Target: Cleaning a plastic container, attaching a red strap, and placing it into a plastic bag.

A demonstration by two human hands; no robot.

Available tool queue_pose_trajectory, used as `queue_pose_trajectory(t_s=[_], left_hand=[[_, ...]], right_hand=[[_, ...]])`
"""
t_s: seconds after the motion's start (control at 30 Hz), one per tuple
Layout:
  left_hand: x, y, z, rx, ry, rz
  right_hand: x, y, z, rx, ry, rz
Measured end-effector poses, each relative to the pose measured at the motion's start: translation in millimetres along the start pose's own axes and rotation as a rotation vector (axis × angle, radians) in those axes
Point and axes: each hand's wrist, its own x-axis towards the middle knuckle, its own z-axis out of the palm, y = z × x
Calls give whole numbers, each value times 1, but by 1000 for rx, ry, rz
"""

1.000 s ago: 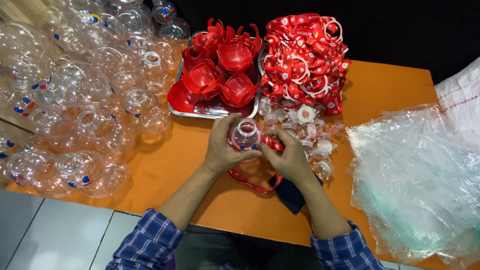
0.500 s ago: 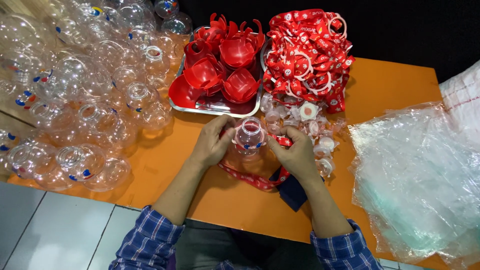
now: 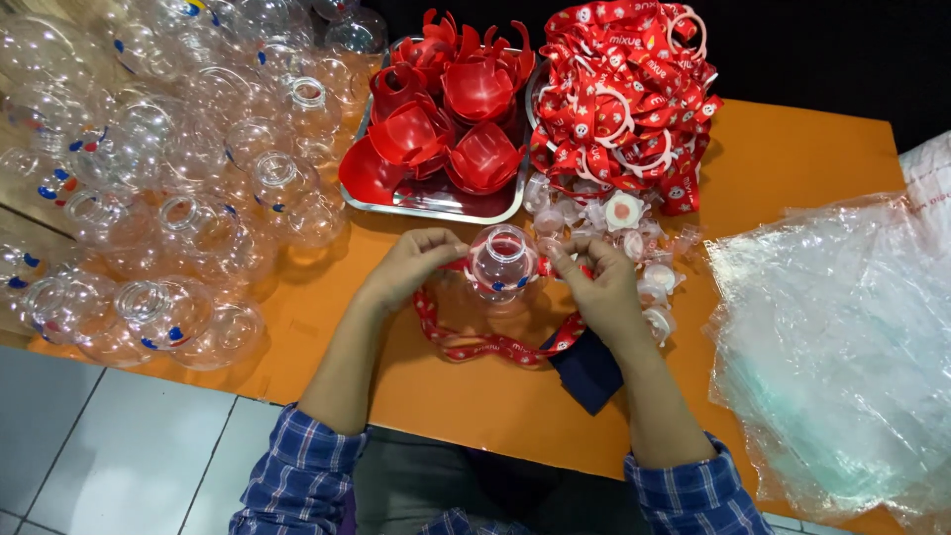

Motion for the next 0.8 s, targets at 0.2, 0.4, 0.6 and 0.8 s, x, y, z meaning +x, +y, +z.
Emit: queue_pose_trajectory(t_s=[0.2, 0.4, 0.6, 0.8], left_hand=[[8, -5, -23, -400, -48, -54], [4, 4, -24, -271, -3, -103], [6, -13, -13, -4, -35, -35], [3, -19, -5, -35, -23, 215]], right_hand=[[0, -10, -2, 353, -13, 280], [-2, -18, 1, 112, -81, 210], [-6, -1, -7, -136, -121, 136], [-17, -29, 1, 43, -132, 223]])
